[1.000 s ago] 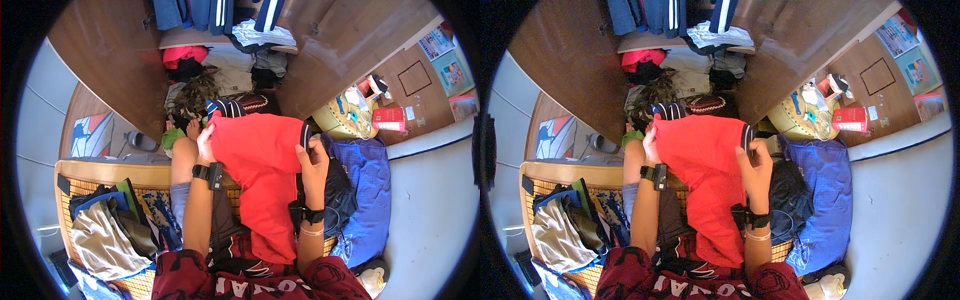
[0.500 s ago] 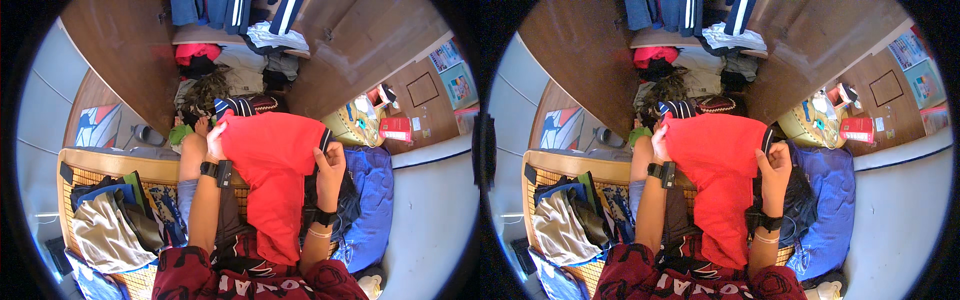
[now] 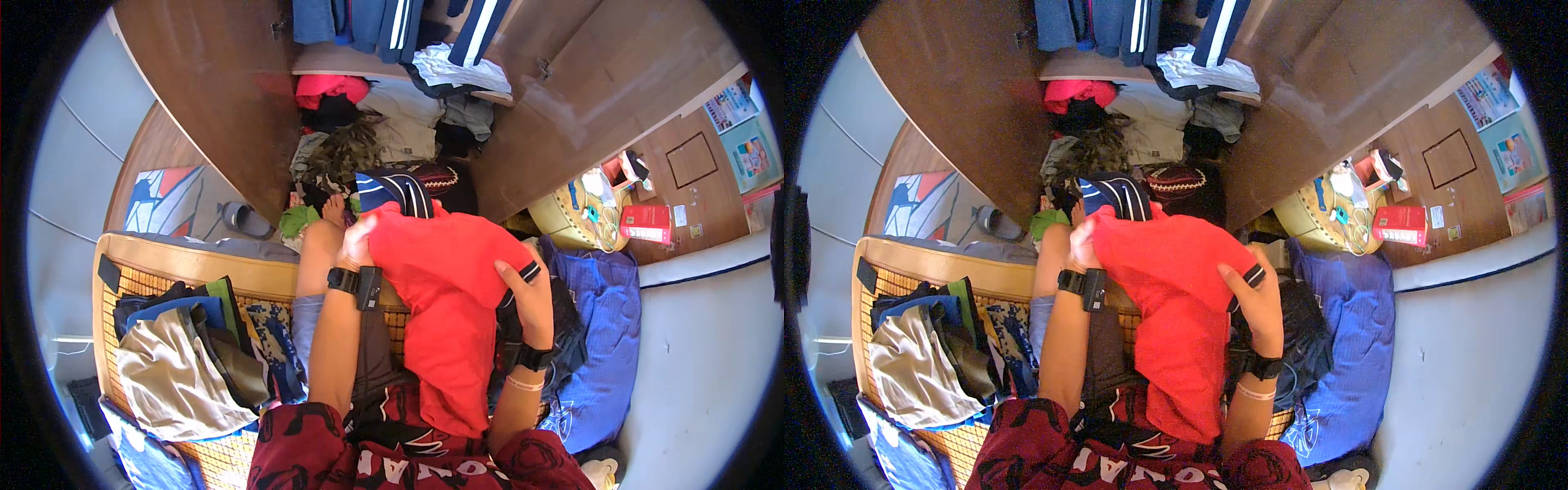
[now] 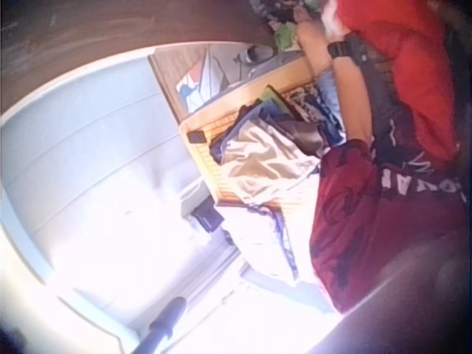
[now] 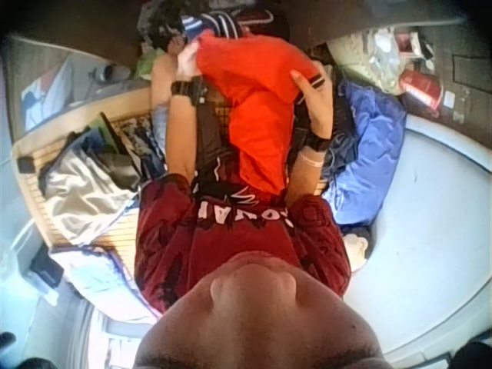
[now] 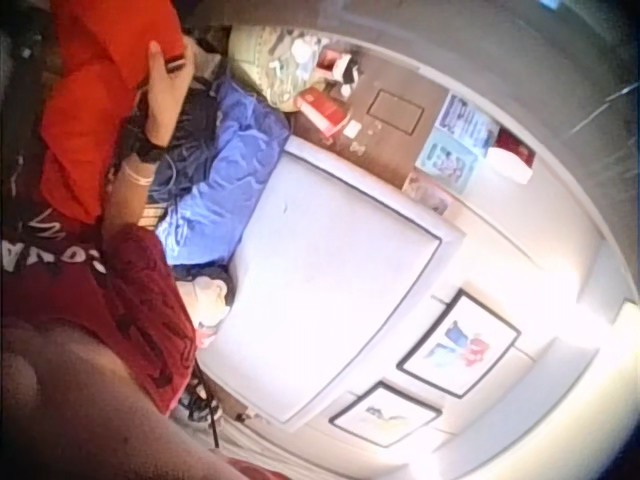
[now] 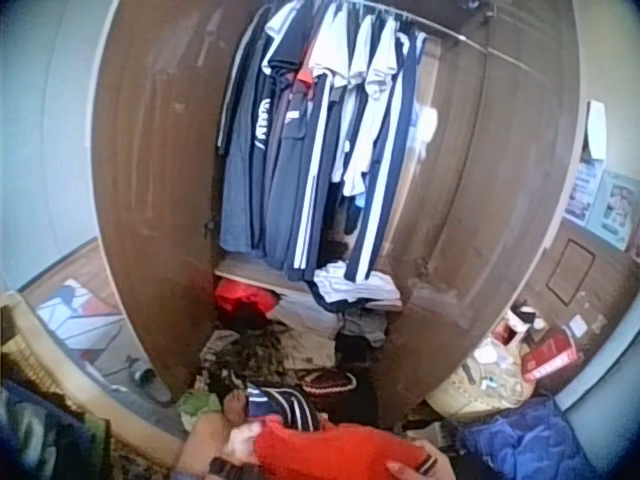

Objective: Folding several items of clothing, including a red shirt and grey shorts, and stacking them on a bed.

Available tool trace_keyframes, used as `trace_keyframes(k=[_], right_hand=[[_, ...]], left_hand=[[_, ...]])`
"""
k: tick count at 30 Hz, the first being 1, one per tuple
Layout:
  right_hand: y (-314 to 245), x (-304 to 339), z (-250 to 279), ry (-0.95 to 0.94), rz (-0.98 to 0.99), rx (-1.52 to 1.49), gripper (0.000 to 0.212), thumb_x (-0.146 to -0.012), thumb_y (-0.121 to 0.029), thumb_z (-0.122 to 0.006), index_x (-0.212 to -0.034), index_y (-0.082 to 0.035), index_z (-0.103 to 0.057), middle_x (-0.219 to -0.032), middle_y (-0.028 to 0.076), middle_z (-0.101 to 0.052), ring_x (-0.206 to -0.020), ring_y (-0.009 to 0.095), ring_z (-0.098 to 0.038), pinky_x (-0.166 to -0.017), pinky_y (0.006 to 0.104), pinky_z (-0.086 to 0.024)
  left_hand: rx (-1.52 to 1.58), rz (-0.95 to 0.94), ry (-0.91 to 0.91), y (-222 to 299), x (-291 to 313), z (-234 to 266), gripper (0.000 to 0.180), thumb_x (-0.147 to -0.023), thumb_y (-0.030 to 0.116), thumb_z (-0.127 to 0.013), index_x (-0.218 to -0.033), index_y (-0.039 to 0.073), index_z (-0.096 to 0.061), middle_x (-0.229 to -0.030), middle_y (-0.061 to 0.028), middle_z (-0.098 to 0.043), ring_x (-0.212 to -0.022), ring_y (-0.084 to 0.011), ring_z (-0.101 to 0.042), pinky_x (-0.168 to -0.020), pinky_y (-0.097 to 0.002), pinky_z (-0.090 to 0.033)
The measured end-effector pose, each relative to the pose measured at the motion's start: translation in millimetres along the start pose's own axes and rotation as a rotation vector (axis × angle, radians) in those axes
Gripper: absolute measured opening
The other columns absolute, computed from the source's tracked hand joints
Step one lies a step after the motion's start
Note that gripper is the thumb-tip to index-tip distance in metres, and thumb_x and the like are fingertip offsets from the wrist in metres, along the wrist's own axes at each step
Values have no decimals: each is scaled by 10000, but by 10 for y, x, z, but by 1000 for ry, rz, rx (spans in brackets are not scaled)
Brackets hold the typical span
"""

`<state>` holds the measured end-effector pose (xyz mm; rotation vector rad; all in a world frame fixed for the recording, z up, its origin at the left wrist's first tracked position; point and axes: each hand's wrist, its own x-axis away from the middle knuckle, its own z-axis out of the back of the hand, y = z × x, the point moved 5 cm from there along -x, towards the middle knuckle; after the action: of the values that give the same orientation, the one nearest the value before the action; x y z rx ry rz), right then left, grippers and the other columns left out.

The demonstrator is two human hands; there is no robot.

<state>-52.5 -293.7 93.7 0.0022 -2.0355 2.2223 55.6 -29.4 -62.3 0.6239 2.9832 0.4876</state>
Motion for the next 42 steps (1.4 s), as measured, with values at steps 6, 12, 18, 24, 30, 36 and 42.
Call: trace_keyframes(k=[6, 12, 18, 24, 30, 36, 42], right_hand=[[-196, -7, 127, 275, 200, 102, 144, -979, -111, -773, -1057, -34, -680, -920, -61, -650, -816, 28, -545, -747, 222, -447], [-434, -128, 149, 314, 346, 230, 163, -987, -135, -771, -1056, -2, -707, -885, -52, -652, -814, 37, -536, -732, 220, -442], [-1252, -473, 273, 384, 662, 403, 211, -978, -177, -796, -1036, 13, -721, -802, -55, -603, -748, 51, -500, -682, 230, -428], [-2293, -797, 500, 373, 825, 259, 204, -979, -187, -802, -1016, 3, -738, -783, -90, -545, -723, 27, -449, -634, 226, -375], [-3119, -485, 555, 333, 1030, -12, 288, -1014, -185, -765, -1246, -14, -764, -1115, 23, -776, -980, 81, -686, -893, 226, -520], [-3005, -550, 819, 280, 972, 121, 243, -998, -183, -782, -1157, 0, -778, -945, -14, -750, -838, 43, -634, -755, 214, -491], [-2489, -787, 1082, 427, 856, 473, 255, -990, -254, -784, -1038, -5, -768, -742, -31, -642, -692, 52, -511, -637, 271, -443]], left_hand=[[3, -58, 146, 129, 22, -222, 382, -1019, 395, -727, -1190, 54, -703, -1133, -102, -759, -1058, -281, -718, -1003, -456, -560], [-324, -55, 167, 297, 58, -230, 349, -1042, 373, -718, -1154, 43, -702, -1062, -97, -749, -1006, -256, -731, -942, -433, -590], [-484, -235, 17, 943, -185, -1700, 311, -1080, 315, -670, -1244, 52, -699, -1211, -88, -761, -1074, -187, -738, -961, -372, -597], [-623, -289, -246, 1621, -531, -3068, 399, -1072, 305, -676, -1360, 29, -653, -1317, -108, -736, -1155, -198, -731, -1003, -368, -613], [-703, -574, -375, 1647, 3, -4318, 464, -1105, 375, -610, -1383, 4, -628, -1380, -140, -691, -1232, -235, -693, -1059, -407, -578], [-974, -642, -301, 1600, -96, -4304, 413, -1101, 340, -626, -1339, 4, -660, -1286, -99, -734, -1148, -185, -718, -1030, -369, -568], [-1283, -555, -223, 1205, -663, -3831, 447, -1075, 425, -666, -1160, -5, -750, -1062, -23, -761, -948, -107, -661, -913, -289, -509]])
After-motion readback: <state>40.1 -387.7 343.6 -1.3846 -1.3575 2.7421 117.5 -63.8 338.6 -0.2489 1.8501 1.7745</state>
